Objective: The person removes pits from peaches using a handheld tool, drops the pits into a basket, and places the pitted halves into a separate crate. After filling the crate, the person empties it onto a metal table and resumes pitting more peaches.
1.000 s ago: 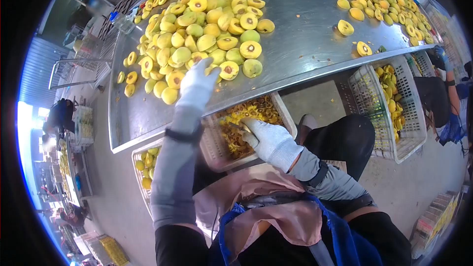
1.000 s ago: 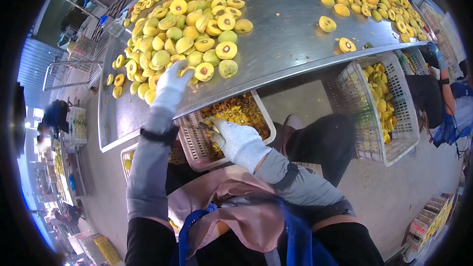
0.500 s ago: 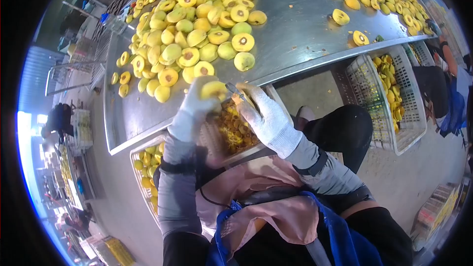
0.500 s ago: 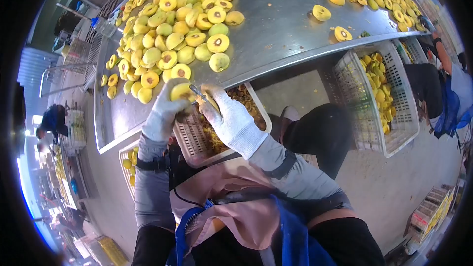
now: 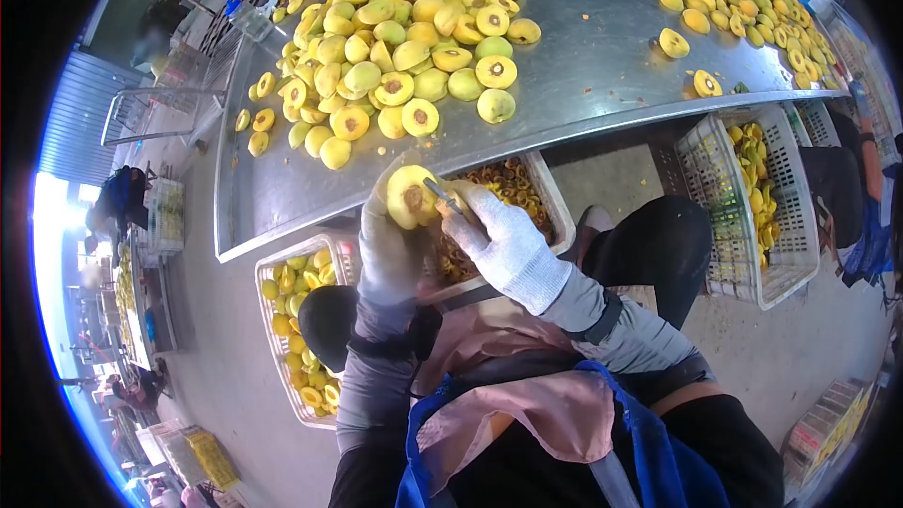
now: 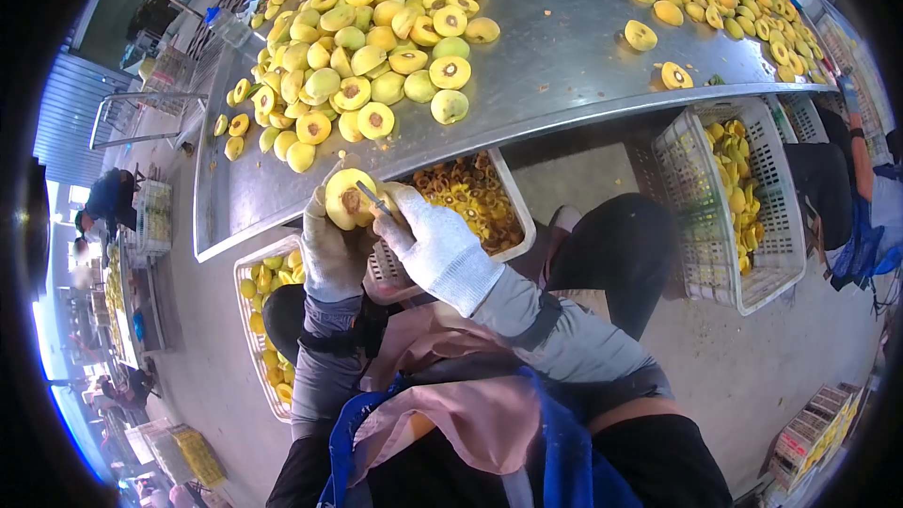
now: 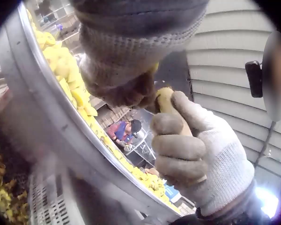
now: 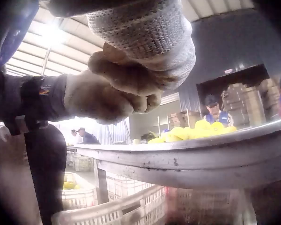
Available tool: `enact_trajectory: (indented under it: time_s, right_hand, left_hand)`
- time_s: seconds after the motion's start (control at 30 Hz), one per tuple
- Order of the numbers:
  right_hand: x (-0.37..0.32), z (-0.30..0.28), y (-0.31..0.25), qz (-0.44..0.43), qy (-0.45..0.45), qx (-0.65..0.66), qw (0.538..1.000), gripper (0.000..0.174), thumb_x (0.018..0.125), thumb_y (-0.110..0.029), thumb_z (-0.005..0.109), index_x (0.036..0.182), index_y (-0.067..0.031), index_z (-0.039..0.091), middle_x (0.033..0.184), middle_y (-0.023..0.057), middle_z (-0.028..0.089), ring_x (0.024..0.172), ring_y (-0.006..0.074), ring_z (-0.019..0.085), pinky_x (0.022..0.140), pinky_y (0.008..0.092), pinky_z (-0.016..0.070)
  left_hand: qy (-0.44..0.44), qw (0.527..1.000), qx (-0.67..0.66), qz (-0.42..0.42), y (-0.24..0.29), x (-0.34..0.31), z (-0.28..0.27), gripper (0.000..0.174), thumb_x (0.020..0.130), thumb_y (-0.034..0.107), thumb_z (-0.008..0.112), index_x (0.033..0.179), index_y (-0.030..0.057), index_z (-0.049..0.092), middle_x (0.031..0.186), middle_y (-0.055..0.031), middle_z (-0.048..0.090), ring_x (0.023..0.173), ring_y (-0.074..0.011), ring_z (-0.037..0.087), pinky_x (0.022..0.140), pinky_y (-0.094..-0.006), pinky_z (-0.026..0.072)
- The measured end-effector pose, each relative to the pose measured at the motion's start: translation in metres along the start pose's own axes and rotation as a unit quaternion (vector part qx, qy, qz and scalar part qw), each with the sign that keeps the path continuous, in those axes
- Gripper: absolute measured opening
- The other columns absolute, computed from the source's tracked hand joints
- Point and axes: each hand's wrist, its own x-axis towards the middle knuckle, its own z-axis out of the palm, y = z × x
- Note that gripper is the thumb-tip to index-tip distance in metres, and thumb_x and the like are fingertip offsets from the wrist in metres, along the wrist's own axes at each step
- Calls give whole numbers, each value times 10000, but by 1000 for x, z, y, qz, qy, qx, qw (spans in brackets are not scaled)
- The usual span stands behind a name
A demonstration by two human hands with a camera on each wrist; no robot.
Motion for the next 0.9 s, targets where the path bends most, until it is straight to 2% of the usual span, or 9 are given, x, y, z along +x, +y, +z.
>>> enact_trajectory:
  time_s: [0.17,0.27,0.37,0.4,0.5,0.6,0.7,0.83,0.9]
  right_hand:
    - [-1,2,3,-5,-15,-99,995,418,980,-345,599,1283,-63,547,901,224,691,846,429,669,724,520,529]
    - [-2,1,-1,17,-24,-84,996,403,988,-342,580,1280,-66,545,895,228,686,845,424,668,726,527,525]
    - [-3,-2,-7,39,-38,-118,992,420,953,-267,639,1301,-53,543,944,232,691,857,423,676,726,500,540]
    - [-4,-2,-7,44,-43,-140,988,441,933,-232,671,1312,-46,543,969,233,694,862,423,679,725,486,547]
    - [-10,-2,4,-63,-1,-194,979,472,921,-224,679,1339,-61,530,943,216,701,839,409,689,713,479,556]
    - [-12,-4,9,-80,-22,-217,973,469,941,-292,614,1343,-76,507,993,205,694,849,388,688,721,494,549]
    - [-9,-4,4,-55,-21,-158,986,463,955,-291,611,1353,-83,501,978,214,693,855,408,680,723,503,541]
    - [-6,1,-2,42,-39,-61,996,434,979,-305,594,1347,-94,505,946,225,691,859,434,668,726,522,525]
    - [-6,1,-3,34,-24,-46,998,426,990,-316,582,1348,-99,503,926,227,689,860,444,664,726,531,518]
  left_hand:
    - [55,998,-30,-14,1,-2,12,390,1044,257,407,1355,52,522,1150,-91,589,1047,-172,572,927,-307,482]
    - [40,995,65,59,-9,0,8,412,1037,264,386,1350,33,523,1156,-90,589,1043,-161,562,920,-294,470]
    - [60,973,197,103,-19,0,4,479,1048,429,435,1345,63,518,1177,-99,599,1082,-189,584,973,-339,482]
    - [61,970,207,116,-22,1,0,478,1048,429,436,1337,59,524,1170,-96,601,1079,-184,583,971,-336,481]
    - [61,965,216,135,-27,8,-6,452,1043,381,425,1309,37,548,1165,-91,602,1055,-170,575,950,-317,473]
    - [58,974,188,109,-22,7,-5,416,1038,296,403,1287,8,571,1177,-89,595,1019,-160,560,912,-291,462]
    - [61,987,130,77,-22,6,-6,431,1046,353,418,1287,26,563,1150,-81,605,1031,-167,570,925,-308,473]
    - [85,990,74,81,-25,5,3,447,1059,405,421,1305,55,550,1144,-76,619,1047,-182,592,971,-341,485]
    - [100,977,151,116,-29,5,5,444,1059,397,420,1311,54,546,1157,-79,613,1055,-183,587,978,-340,481]
